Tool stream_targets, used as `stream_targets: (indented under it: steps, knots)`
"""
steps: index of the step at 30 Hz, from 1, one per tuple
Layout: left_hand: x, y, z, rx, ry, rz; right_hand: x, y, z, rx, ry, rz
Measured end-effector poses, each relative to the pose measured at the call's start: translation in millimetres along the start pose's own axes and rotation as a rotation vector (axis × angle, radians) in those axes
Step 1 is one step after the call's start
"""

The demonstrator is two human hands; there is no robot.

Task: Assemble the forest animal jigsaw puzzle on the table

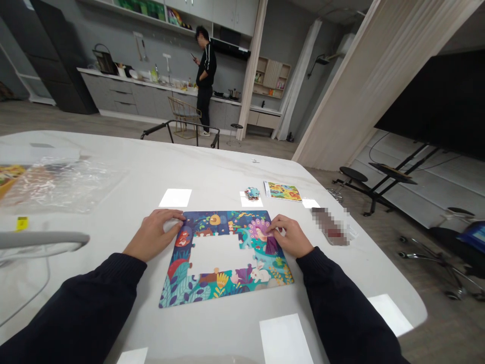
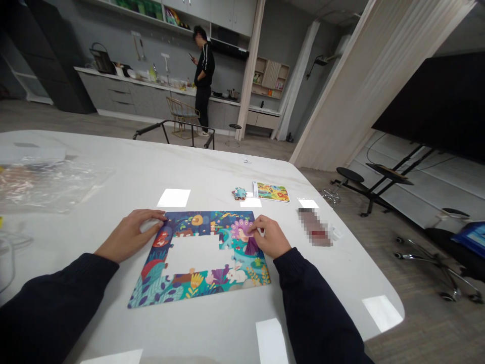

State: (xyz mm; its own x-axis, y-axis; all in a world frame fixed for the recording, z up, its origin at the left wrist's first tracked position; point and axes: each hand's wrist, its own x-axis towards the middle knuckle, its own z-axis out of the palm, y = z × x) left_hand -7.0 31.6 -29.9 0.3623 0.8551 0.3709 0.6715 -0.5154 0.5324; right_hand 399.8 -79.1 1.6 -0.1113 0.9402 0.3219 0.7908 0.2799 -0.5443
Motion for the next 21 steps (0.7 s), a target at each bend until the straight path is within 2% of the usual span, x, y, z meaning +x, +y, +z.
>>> stream_targets:
  steps: [5, 14, 17, 21]
  knots:
    - [0.9, -2.2, 1.1, -0.014, 0.005, -0.001, 20.0, 26.1, 3.0, 0.013, 0.169, 0.176]
    - [-0.5, -2.3, 1.0, -0.029, 0.005, -0.006, 119.1, 50.9, 39.8, -0.08, 0.171, 0.186]
    - [-1.1, -0.7, 0.8, -0.026, 0.003, -0.01, 134.8, 56.6, 48.9, -0.124, 0.168, 0.192]
    - [-2.1, -0.2, 1.5, -0.022, -0.002, -0.004, 141.2, 62.7, 52.7, -0.162, 0.171, 0.199]
